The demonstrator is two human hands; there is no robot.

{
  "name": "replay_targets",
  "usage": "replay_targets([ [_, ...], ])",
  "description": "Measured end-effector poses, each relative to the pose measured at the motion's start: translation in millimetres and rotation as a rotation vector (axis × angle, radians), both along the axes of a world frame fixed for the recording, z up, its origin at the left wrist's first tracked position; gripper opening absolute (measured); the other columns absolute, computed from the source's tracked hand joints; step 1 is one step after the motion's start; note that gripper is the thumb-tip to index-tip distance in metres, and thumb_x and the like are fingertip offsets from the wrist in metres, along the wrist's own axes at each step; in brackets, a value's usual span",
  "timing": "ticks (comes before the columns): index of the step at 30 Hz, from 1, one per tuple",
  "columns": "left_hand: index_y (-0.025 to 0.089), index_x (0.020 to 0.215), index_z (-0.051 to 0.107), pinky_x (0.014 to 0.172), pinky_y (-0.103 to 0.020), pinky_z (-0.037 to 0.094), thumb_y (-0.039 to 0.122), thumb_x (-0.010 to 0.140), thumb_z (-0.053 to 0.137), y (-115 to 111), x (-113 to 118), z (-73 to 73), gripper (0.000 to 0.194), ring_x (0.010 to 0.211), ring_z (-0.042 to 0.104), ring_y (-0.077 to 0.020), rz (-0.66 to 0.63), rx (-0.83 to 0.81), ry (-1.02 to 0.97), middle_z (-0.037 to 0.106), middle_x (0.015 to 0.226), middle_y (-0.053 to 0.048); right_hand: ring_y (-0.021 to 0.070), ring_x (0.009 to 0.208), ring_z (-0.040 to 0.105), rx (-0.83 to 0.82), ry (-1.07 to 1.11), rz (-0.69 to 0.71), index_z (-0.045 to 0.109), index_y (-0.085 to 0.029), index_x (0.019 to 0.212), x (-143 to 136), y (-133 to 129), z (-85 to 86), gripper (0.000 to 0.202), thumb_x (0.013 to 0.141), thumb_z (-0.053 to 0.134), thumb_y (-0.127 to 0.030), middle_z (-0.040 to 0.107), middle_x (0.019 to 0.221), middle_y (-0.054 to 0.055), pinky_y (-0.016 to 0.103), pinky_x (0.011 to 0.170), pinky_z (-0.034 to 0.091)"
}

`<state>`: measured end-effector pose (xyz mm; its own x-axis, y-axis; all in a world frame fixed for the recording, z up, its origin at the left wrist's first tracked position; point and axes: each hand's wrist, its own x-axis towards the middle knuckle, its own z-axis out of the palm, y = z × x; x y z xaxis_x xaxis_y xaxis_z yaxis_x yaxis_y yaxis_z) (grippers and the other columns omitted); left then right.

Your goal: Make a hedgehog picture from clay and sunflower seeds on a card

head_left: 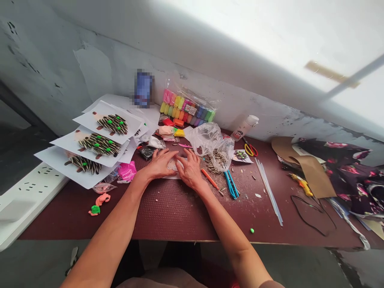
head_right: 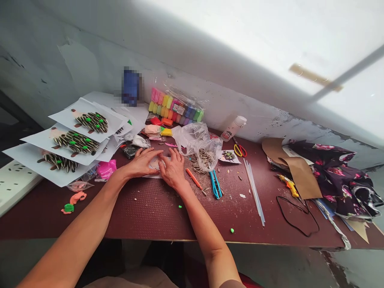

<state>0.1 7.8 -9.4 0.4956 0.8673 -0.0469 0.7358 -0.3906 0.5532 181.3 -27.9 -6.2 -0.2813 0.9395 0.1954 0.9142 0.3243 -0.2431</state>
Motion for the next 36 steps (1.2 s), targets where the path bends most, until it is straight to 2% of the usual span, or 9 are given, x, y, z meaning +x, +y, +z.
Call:
replay_targets([
  [7,0.028,0.151,0.045,0.126,-0.059,0.011,0.042,0.071,0.069,2.3,-1.0,-2.1,0.084,0.154,0.030,-0.0347,-0.020,0.006,-0.040,0.048,0.159,-0.011,0.0317,0.151,0.031,-0.009,-0.033,0.045,0.071,-0.028,0.131,6.8,5.9,4.2,0.035,0.102,0.052,-0.037,0.045,0.157,0.011,0.054,0.119,0.028],
  [14,0.030,0.151,0.045,0.126,-0.058,0.013,0.042,0.072,0.068,2.6,-2.6,1.2,0.083,0.155,0.028,-0.0340,-0.022,-0.040,-0.077,0.050,0.158,-0.008,0.0316,0.150,0.033,-0.021,0.009,0.034,0.074,-0.026,0.125,0.4,6.8,1.1,0.033,0.101,0.054,-0.036,0.046,0.157,0.012,0.055,0.119,0.030],
  [20,0.026,0.152,0.044,0.127,-0.057,0.013,0.041,0.071,0.070,3.8,-3.8,3.0,0.087,0.156,0.026,-0.0332,-0.022,-0.074,-0.065,0.051,0.156,-0.010,0.0316,0.150,0.034,-0.045,0.035,0.014,0.075,-0.025,0.122,0.5,4.1,-0.7,0.031,0.099,0.056,-0.033,0.049,0.156,0.012,0.055,0.120,0.030],
  [36,0.028,0.151,0.045,0.127,-0.059,0.011,0.043,0.072,0.073,7.7,-6.6,-8.3,0.085,0.155,0.025,-0.0347,-0.040,-0.049,-0.112,0.055,0.152,-0.008,0.0321,0.153,0.030,-0.130,0.102,0.027,0.079,-0.028,0.116,1.5,8.0,4.9,0.029,0.101,0.056,-0.034,0.048,0.158,0.010,0.056,0.122,0.025],
])
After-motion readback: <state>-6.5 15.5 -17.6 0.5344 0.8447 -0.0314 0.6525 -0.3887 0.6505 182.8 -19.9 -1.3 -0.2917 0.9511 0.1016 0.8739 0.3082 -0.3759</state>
